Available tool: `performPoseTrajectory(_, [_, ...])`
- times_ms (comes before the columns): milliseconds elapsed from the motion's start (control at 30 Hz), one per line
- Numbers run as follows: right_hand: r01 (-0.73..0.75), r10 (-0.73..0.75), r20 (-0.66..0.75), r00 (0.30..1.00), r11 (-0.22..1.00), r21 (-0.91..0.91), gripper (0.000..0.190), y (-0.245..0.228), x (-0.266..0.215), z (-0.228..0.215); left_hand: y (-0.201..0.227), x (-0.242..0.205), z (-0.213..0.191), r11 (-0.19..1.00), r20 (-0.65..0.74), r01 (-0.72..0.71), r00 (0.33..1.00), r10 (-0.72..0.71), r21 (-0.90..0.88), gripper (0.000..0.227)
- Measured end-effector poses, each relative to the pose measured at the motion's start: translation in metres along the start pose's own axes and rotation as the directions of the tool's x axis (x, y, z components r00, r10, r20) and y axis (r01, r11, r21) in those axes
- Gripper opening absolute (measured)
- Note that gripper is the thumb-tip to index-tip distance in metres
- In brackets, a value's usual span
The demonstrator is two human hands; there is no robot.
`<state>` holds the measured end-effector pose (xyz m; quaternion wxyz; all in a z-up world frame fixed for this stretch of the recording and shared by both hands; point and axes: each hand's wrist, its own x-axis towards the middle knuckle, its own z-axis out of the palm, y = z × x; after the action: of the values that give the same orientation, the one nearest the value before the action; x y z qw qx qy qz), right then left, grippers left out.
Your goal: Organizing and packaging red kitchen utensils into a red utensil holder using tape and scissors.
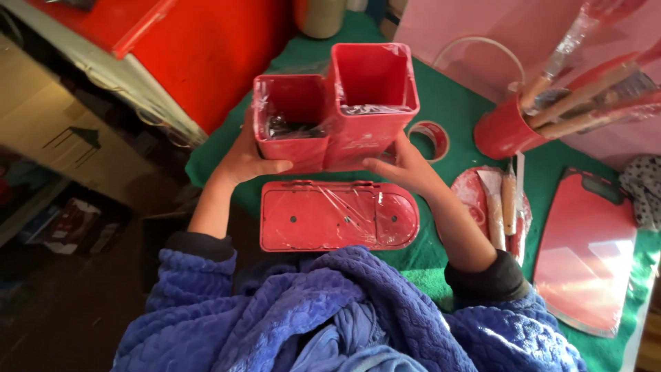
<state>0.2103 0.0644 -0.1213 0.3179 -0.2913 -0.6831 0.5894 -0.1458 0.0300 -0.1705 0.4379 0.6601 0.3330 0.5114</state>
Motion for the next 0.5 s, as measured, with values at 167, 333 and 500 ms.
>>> performPoseTrajectory(167, [-0.047, 0.041, -0.053, 0.998, 0.992, -0.113, 0.058, 0.003, 0.01, 0.008, 0.0, 0.005, 0.006, 0.991, -0.038, 0.044, 0.998, -0.049, -0.128, 0.13])
performPoseTrajectory(333, [-0.106, 0.073, -0.121, 0.99, 0.951, -0.289, 0.047, -0.04, -0.001, 0.014, 0.024, 0.006, 0.008, 0.984, -0.068, 0.037, 0.996, -0.049, -0.174, 0.13])
performPoseTrajectory(500, [-0.054, 0.008, -0.076, 0.997, 0.777, -0.627, 0.025, -0.105, -0.042, 0.024, 0.09, -0.018, 0.019, 0.998, -0.058, -0.02, 0.998, 0.024, 0.066, 0.135])
